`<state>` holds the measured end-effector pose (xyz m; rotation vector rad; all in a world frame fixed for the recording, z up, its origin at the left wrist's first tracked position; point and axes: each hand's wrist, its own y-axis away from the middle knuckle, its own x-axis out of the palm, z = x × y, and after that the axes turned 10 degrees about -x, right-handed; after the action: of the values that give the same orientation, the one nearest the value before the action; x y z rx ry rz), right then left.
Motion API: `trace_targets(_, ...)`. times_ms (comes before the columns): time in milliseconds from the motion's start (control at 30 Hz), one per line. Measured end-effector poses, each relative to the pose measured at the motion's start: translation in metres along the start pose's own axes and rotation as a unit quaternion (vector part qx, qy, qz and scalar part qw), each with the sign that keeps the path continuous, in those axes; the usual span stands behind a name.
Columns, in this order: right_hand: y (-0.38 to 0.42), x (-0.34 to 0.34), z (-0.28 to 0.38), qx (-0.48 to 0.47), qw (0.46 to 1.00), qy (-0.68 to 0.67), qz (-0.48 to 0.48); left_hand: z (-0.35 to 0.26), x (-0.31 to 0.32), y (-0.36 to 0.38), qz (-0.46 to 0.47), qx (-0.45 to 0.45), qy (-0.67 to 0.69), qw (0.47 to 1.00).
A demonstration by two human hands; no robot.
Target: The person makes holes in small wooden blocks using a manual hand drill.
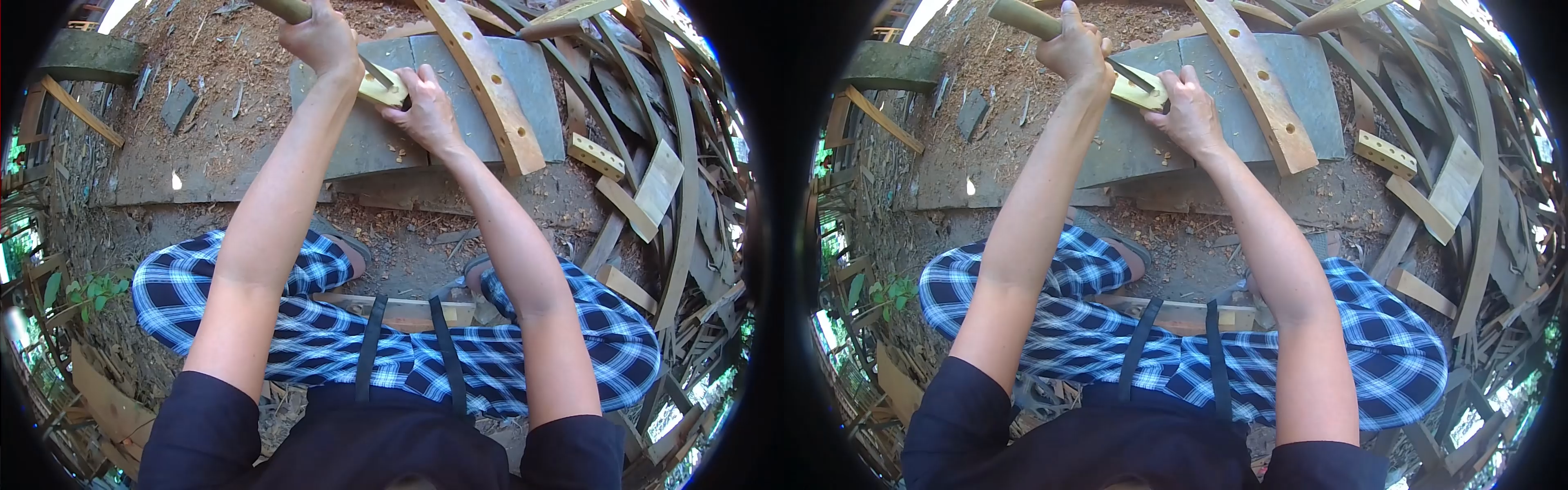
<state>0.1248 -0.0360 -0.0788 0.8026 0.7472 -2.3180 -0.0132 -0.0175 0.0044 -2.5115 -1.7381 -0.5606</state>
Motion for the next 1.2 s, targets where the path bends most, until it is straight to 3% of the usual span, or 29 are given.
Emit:
trace_targets(200, -0.001, 0.001, -0.001, -0.005, 1.000, -0.001, 0.001, 0.013, 0.006, -0.003, -0.036, 0.052, 0.023, 0.998)
trace_targets(267, -0.001, -0.001, 0.001, 0.006, 1.000, 0.000, 0.024, 0.014, 0.009, -0.005, -0.083, 0.163, -0.001, 0.983)
trace_targets(300, -0.002, -0.003, 0.002, 0.018, 0.999, 0.002, 0.046, 0.010, 0.007, -0.001, -0.083, 0.166, 0.004, 0.983)
trace_targets(367, -0.003, -0.014, -0.001, -0.018, 0.998, 0.015, 0.059, 0.001, -0.002, 0.011, 0.036, 0.049, 0.043, 0.997)
trace_targets(433, -0.002, -0.038, -0.007, -0.057, 0.992, 0.054, 0.095, 0.005, -0.005, 0.005, 0.049, 0.048, 0.048, 0.996)
trace_targets(467, 0.001, -0.055, -0.010, -0.080, 0.990, 0.109, 0.046, 0.008, -0.007, 0.003, 0.061, 0.046, 0.048, 0.996)
trace_targets(500, 0.001, -0.075, -0.009, -0.046, 0.977, 0.208, 0.028, 0.009, -0.007, 0.002, 0.058, 0.046, 0.056, 0.996)
trace_targets(533, 0.007, -0.087, -0.016, -0.051, 0.975, 0.214, 0.030, 0.010, -0.006, 0.002, 0.057, 0.083, 0.050, 0.994)
trace_targets(600, 0.022, -0.107, -0.033, 0.037, 0.935, 0.351, -0.040, 0.013, -0.006, 0.002, 0.055, 0.122, 0.053, 0.990)
trace_targets(667, 0.041, -0.108, -0.055, 0.112, 0.924, 0.365, 0.026, 0.018, -0.007, -0.002, 0.035, 0.168, -0.011, 0.985)
trace_targets(733, 0.040, -0.108, -0.059, 0.260, 0.943, 0.174, 0.114, 0.015, -0.006, 0.006, 0.022, 0.172, 0.005, 0.985)
trace_targets(800, 0.042, -0.105, -0.045, 0.222, 0.946, 0.210, 0.112, 0.012, -0.007, 0.015, 0.047, 0.150, -0.061, 0.986)
trace_targets(867, 0.043, -0.105, -0.044, 0.186, 0.945, 0.248, 0.105, 0.010, -0.003, 0.020, 0.041, 0.183, -0.066, 0.980)
trace_targets(933, 0.039, -0.106, -0.059, 0.198, 0.962, 0.166, 0.088, 0.003, 0.001, 0.030, 0.032, 0.196, -0.070, 0.978)
trace_targets(967, 0.029, -0.123, -0.040, 0.287, 0.950, -0.084, 0.093, 0.006, 0.002, 0.029, 0.032, 0.206, -0.064, 0.976)
trace_targets(1000, 0.020, -0.134, -0.023, 0.272, 0.955, -0.079, 0.092, 0.009, 0.002, 0.027, 0.028, 0.215, -0.059, 0.974)
trace_targets(1067, 0.008, -0.149, 0.011, 0.260, 0.935, -0.237, 0.031, 0.010, 0.004, 0.031, 0.015, 0.236, -0.043, 0.971)
trace_targets(1200, -0.042, -0.218, 0.120, 0.033, 0.981, -0.183, -0.045, 0.011, 0.000, 0.041, 0.068, 0.195, -0.096, 0.974)
